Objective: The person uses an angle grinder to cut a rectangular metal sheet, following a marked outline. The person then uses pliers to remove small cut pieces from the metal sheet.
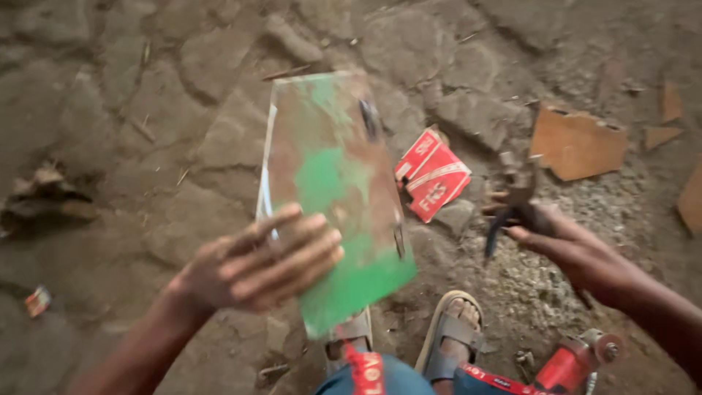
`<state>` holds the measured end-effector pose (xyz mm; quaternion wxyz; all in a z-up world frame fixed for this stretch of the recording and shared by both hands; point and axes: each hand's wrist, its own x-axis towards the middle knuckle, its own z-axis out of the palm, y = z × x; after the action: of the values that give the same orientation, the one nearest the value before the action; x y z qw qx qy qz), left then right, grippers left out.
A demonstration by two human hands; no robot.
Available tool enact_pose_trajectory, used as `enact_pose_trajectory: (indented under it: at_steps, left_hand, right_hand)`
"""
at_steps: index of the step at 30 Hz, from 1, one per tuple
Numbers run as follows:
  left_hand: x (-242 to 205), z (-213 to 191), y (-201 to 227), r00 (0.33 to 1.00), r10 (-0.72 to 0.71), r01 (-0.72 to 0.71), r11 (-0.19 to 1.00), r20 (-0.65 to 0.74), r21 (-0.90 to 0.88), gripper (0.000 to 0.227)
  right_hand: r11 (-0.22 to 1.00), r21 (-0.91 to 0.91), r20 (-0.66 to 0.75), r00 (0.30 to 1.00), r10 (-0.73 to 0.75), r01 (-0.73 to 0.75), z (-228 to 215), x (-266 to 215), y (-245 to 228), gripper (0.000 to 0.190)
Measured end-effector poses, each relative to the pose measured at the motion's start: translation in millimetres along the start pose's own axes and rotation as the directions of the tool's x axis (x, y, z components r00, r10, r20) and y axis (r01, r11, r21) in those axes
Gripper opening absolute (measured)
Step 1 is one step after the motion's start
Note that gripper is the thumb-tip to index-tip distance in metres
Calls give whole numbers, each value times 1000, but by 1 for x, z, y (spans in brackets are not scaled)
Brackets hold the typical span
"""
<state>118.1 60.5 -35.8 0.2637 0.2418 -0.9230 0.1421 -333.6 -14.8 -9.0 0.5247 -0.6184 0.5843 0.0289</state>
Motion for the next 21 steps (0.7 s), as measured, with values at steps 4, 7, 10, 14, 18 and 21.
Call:
enact_pose_trajectory:
  at_steps: [4, 7, 10, 14, 18, 21]
  left_hand:
    - [42, 2, 6, 986, 157, -161, 985, -57, -67, 31]
    - [66, 17, 12, 980, 155, -154, 988, -128, 22, 27]
    - [74, 33, 20, 985, 79, -82, 997, -152, -8, 31]
    - [72, 56, 25, 948, -265, 237, 957, -174, -169, 33]
    - [74, 72, 15, 535, -781, 527, 10, 322, -850, 63]
    - [83, 92, 26, 474, -588, 445, -483, 656, -754, 87]
  right_hand:
    - [909, 417, 60, 998, -36, 8, 18, 3, -18, 62]
    - [566, 823, 121, 987, -103, -42, 31, 0, -18, 58]
    - [464, 885, 78, 993, -84, -31, 26, -7, -17, 56]
    - [523, 850, -28, 997, -68, 60, 23, -19, -17, 53]
    - [647, 760, -103, 994, 17, 68, 19, -20, -24, 48]
    - [783, 612, -134, 990, -37, 112, 20, -21, -29, 49]
